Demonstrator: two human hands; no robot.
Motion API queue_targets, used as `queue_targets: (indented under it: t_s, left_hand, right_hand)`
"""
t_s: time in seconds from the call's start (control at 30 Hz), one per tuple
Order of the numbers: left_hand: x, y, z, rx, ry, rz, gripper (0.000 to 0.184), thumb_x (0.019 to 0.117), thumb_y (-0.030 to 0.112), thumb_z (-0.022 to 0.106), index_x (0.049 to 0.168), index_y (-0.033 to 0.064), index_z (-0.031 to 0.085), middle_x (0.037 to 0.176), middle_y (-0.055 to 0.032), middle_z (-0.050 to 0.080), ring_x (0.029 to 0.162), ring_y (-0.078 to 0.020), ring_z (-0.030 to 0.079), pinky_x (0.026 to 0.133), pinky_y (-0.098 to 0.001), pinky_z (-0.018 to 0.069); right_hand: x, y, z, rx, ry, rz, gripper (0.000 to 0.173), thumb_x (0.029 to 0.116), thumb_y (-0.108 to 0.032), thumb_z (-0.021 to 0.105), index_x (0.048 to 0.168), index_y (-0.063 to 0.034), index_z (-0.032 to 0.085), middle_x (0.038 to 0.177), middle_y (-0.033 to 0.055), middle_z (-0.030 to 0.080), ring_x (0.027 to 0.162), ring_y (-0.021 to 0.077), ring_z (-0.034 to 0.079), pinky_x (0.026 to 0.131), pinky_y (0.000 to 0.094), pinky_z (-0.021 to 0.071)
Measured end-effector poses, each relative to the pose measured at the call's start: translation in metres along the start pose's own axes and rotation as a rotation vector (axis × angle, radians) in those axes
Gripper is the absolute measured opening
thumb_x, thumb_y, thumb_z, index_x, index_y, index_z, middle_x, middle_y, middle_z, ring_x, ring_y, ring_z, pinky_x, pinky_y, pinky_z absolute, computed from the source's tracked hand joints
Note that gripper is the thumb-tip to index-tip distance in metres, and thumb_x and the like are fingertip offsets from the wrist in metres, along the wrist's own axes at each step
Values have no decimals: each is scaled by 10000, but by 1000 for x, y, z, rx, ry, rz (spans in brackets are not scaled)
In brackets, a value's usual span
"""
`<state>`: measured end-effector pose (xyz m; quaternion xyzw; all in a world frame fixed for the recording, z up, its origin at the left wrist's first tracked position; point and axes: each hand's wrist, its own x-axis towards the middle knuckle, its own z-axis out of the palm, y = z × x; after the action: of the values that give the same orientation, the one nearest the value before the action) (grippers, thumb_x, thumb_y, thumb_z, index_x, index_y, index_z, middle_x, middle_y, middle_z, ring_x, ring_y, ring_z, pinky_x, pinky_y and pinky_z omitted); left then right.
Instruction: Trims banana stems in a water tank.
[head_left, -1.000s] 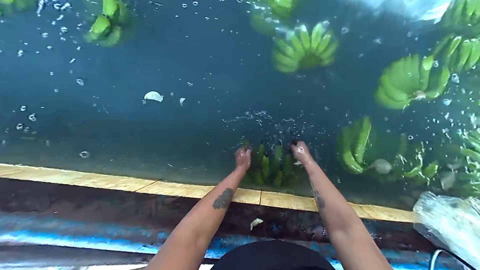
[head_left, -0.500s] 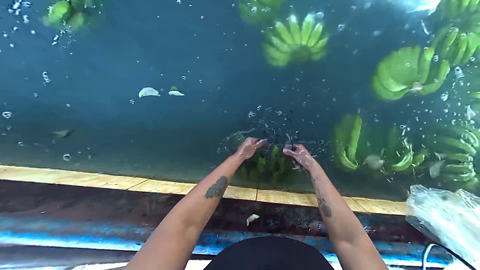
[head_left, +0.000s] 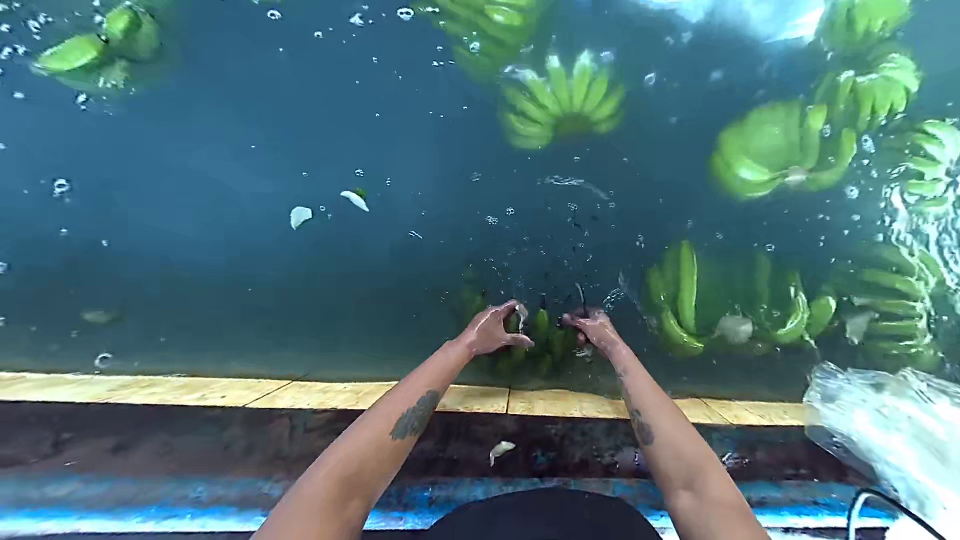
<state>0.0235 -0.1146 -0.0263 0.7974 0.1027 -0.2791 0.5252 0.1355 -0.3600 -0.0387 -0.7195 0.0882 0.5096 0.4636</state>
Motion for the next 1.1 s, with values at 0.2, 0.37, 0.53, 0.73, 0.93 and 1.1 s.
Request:
queue_targets:
  t_s: [0.2,0.37,0.53,0.73,0.93,1.1]
  left_hand:
    - [9,53,11,249,-146,-180,431,1001,429,629,1142,30,713,1127,-217,701,1132,-389,643,999,-618,456]
    - [9,56,29,241,-62,-343,462,1082,378,461,1221,-11,669,1202,-258,674,1207,-419,617,1042,-623,440]
    - [-14,41,12,-201,426,373,287,1061,127,505,1203,-25,703,1257,-121,702,1251,-177,621,1130,-387,458]
    - [2,-21,-56,325,325,22,498,982,341,687,1393,77,590,1489,-225,501,1424,-405,432,1172,-591,348]
    - [24,-3,-42,203,334,-207,391,1121,195,382,1250,-99,606,1268,-312,619,1251,-450,581,1105,-585,415]
    - [27,-27,-78,-139,328,-555,472,1122,301,372,1363,-54,568,1353,-315,580,1298,-466,535,1094,-664,382]
  right_hand:
    - [0,-13,10,-237,106,78,309,988,-191,675,1212,18,634,914,118,633,649,153,568,635,332,519]
    - [-7,-37,13,-65,-124,-54,302,1033,-205,625,1248,7,627,865,46,613,504,53,453,470,220,424]
    - [-2,-42,26,109,-49,38,261,1040,-140,599,1196,69,600,868,130,681,576,157,653,578,316,601]
    - [4,-26,9,240,-56,77,205,1039,-86,580,1184,58,598,926,120,734,624,153,691,606,290,608]
    - [15,-39,27,-118,71,182,265,980,-150,686,1186,-7,604,771,32,674,488,48,494,460,213,406]
    - [14,-33,-6,-123,211,-40,291,987,-166,684,1225,-3,649,966,118,668,555,115,558,523,279,508]
